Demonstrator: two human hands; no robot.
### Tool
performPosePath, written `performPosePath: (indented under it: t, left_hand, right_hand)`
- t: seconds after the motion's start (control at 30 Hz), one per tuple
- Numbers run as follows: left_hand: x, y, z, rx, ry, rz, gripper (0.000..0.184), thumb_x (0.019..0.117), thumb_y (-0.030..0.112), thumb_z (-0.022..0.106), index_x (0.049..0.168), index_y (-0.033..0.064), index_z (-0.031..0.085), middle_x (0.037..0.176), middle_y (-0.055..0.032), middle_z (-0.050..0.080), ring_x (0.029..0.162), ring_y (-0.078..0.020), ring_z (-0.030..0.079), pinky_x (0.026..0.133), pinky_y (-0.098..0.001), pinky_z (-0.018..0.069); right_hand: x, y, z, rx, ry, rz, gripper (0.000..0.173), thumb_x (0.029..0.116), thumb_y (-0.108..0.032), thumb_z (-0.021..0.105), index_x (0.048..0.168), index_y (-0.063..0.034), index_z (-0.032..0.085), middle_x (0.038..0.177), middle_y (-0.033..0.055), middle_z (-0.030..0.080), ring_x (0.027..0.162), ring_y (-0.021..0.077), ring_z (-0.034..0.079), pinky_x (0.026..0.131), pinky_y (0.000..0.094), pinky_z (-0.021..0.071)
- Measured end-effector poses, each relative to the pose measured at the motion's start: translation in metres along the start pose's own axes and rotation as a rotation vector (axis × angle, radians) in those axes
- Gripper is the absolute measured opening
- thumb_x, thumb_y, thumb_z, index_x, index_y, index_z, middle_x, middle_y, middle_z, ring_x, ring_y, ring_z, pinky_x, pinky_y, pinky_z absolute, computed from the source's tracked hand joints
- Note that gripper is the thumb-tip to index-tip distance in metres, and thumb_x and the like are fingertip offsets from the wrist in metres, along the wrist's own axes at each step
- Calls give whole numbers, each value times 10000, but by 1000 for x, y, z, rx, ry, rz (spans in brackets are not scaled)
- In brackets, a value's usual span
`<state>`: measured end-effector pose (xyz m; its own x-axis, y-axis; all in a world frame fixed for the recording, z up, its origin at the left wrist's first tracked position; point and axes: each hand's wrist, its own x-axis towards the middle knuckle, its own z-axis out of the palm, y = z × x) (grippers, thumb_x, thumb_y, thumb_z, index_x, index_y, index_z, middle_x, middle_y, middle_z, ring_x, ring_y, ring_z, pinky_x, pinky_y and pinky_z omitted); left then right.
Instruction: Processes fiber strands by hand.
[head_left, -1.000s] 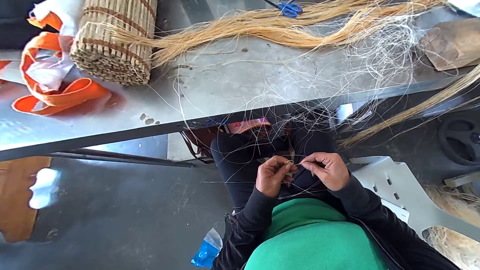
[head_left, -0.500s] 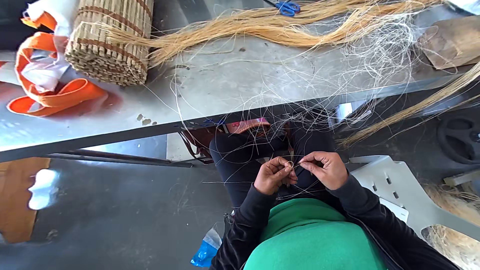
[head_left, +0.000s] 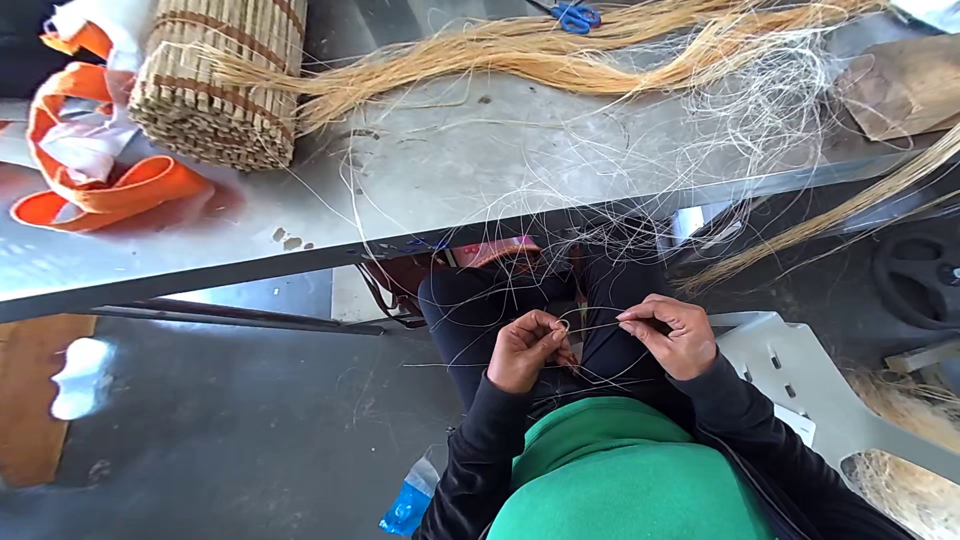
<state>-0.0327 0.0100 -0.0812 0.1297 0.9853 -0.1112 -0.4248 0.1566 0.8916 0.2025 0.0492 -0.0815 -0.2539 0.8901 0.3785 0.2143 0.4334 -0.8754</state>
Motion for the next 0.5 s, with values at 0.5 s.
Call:
performPosePath:
  t: [0.5]
  left_hand:
    - [3,-15,26,-11,-102,-18,169,932,-54,572,949,85,667,788,42,739,673,-52,703,643,-223,603]
  right_hand:
    - [-8,-22,32,724,17,614,115,939,44,621,923,-10,721,703,-9,713,474,-29,521,429,129,398]
